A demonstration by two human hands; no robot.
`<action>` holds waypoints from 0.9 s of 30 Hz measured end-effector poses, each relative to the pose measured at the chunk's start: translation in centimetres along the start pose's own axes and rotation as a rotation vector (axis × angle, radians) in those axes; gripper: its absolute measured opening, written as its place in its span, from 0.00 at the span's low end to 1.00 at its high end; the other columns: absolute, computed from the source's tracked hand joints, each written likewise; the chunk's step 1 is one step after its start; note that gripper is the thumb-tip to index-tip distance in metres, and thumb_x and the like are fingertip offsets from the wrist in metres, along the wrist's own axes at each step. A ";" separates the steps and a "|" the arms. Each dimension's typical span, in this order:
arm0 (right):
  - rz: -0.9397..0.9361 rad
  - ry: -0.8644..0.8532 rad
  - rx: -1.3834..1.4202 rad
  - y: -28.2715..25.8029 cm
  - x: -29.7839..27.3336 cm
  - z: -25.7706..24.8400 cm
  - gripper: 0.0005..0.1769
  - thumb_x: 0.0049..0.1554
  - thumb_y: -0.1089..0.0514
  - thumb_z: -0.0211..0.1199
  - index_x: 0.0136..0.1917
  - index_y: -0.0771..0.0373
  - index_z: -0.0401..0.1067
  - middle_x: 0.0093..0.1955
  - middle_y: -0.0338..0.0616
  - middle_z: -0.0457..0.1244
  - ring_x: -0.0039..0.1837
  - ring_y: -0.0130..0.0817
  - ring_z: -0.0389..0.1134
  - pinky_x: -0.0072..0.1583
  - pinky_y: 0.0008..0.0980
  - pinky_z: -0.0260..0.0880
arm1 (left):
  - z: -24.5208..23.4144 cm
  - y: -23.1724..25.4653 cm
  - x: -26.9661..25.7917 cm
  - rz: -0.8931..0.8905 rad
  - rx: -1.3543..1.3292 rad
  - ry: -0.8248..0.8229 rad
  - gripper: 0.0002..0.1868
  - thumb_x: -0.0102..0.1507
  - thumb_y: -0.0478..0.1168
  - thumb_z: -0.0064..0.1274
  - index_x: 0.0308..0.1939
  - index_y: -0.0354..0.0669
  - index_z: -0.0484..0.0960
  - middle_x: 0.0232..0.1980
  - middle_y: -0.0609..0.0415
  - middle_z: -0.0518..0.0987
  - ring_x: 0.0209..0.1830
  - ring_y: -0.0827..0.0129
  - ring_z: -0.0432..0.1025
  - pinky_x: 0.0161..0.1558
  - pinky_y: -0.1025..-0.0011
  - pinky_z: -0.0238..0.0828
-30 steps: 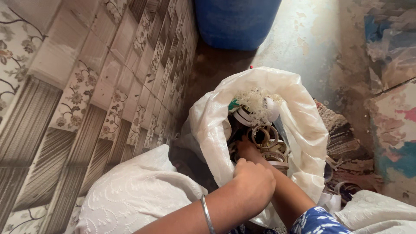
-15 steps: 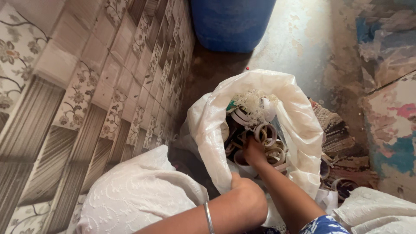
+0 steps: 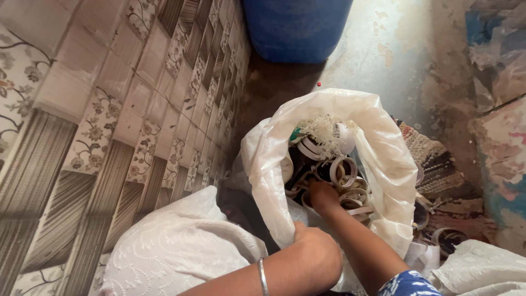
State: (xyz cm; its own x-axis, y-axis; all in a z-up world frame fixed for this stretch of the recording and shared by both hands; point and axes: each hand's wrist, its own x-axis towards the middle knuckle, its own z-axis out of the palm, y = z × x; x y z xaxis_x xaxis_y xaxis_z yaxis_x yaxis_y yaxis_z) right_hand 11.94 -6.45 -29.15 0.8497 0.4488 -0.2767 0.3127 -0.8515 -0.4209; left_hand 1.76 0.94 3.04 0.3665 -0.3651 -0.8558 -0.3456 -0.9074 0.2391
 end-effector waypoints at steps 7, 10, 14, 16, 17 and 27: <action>0.292 -0.079 0.569 -1.1 1.0 -3.8 0.10 0.52 0.62 0.64 0.47 0.69 0.77 0.39 0.59 0.70 0.41 0.52 0.71 0.44 0.48 0.71 | 0.0 -0.5 0.6 0.025 0.002 0.038 0.25 0.57 0.42 0.63 0.60 0.56 0.86 0.65 0.54 0.80 0.68 0.53 0.72 0.67 0.39 0.54; 0.367 -0.344 0.866 -1.4 2.6 -8.7 0.08 0.52 0.66 0.65 0.46 0.71 0.76 0.37 0.53 0.70 0.35 0.40 0.71 0.39 0.39 0.74 | 0.0 -0.6 0.7 0.009 0.006 0.063 0.25 0.58 0.41 0.62 0.61 0.54 0.85 0.64 0.54 0.81 0.66 0.53 0.74 0.65 0.40 0.56; 0.165 -0.356 0.700 -2.1 3.7 -16.8 0.09 0.51 0.66 0.66 0.47 0.70 0.77 0.38 0.48 0.70 0.36 0.32 0.71 0.39 0.33 0.71 | 0.0 0.0 0.8 -0.019 0.065 0.039 0.25 0.57 0.42 0.64 0.60 0.53 0.86 0.64 0.54 0.82 0.66 0.53 0.74 0.64 0.43 0.58; 0.121 -0.310 0.682 -2.3 3.6 -18.9 0.08 0.52 0.66 0.66 0.47 0.70 0.77 0.38 0.48 0.71 0.36 0.32 0.72 0.39 0.33 0.73 | 0.4 0.5 0.9 -0.043 0.103 0.028 0.26 0.56 0.44 0.65 0.60 0.54 0.86 0.64 0.53 0.81 0.67 0.52 0.73 0.65 0.44 0.57; 0.099 -0.291 0.674 -2.4 3.5 -19.3 0.08 0.53 0.66 0.65 0.47 0.70 0.77 0.39 0.48 0.71 0.37 0.31 0.73 0.39 0.32 0.74 | 0.6 0.8 0.9 -0.056 0.117 0.022 0.26 0.56 0.45 0.66 0.60 0.54 0.86 0.65 0.53 0.81 0.67 0.52 0.72 0.65 0.44 0.57; -0.143 -0.016 0.267 -1.9 1.3 -5.3 0.18 0.48 0.63 0.65 0.53 0.63 0.78 0.50 0.56 0.71 0.52 0.52 0.72 0.55 0.44 0.73 | 1.3 1.1 -1.0 0.003 0.138 0.040 0.24 0.56 0.49 0.64 0.58 0.57 0.87 0.64 0.58 0.82 0.65 0.56 0.74 0.63 0.43 0.60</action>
State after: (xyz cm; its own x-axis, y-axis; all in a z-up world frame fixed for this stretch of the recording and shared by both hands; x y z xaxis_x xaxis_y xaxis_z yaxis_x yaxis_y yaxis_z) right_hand 14.70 -5.70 -24.16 0.7976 0.5652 -0.2106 0.3044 -0.6786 -0.6685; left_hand -0.10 0.56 3.61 0.3982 -0.3787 -0.8355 -0.4615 -0.8699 0.1743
